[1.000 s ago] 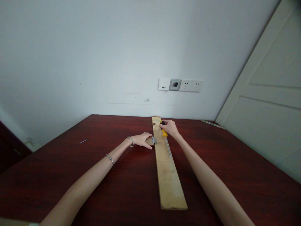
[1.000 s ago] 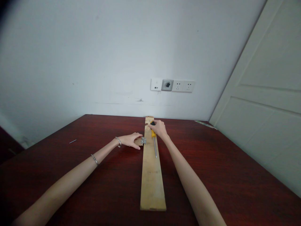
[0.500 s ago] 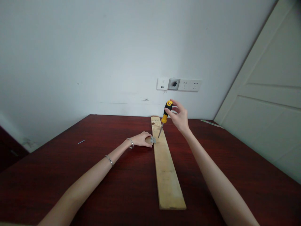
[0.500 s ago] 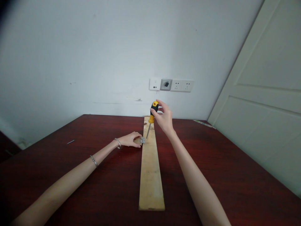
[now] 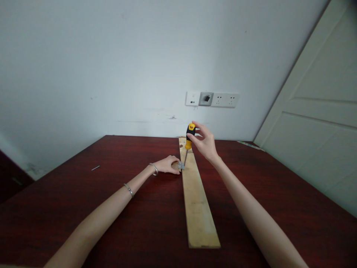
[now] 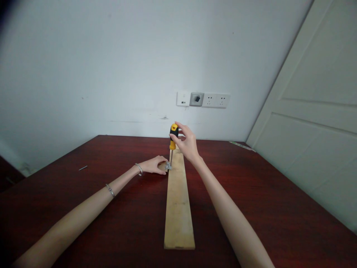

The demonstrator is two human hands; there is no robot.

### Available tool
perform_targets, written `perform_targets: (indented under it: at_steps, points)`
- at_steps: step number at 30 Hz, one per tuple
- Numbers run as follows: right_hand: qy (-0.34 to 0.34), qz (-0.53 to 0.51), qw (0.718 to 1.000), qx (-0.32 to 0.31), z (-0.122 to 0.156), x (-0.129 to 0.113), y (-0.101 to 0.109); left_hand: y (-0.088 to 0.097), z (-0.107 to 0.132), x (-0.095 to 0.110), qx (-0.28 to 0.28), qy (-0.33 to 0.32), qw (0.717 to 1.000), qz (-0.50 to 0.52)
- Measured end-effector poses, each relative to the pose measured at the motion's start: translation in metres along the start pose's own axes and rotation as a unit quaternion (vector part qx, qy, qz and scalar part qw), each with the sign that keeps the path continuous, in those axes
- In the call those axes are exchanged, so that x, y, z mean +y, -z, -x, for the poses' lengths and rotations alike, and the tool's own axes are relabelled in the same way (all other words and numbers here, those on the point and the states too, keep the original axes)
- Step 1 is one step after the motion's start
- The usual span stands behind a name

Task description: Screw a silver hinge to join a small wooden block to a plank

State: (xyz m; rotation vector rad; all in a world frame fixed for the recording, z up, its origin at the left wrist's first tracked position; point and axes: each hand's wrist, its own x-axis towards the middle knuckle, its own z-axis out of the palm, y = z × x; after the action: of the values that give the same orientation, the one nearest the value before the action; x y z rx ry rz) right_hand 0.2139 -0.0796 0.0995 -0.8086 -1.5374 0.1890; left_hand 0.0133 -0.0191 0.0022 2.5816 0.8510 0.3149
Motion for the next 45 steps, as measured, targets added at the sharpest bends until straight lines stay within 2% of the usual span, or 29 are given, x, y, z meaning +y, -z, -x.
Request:
perform_targets:
  at_steps: [11, 28, 37, 45]
  points:
    - [0.012, -0.014, 0.999, -0.034, 0.005, 0.001, -0.006, -0.001, 0.0, -0.001, -0.003, 0.007, 1.0, 0.006]
    - [0.028, 0.005, 0.998, -0.049, 0.007, 0.0, -0.007, 0.0, 0.0, 0.002, -0.004, -0.001, 1.0, 0.005]
    - [0.002, -0.016, 0.997, -0.078, 0.005, 0.002, -0.005, -0.002, 0.0, -0.001, 0.005, -0.01, 1.0, 0.01]
    - [0.075, 0.086, 0.983, -0.142, -0.001, -0.013, 0.007, -0.002, -0.001, -0.002, 0.003, -0.016, 1.0, 0.005]
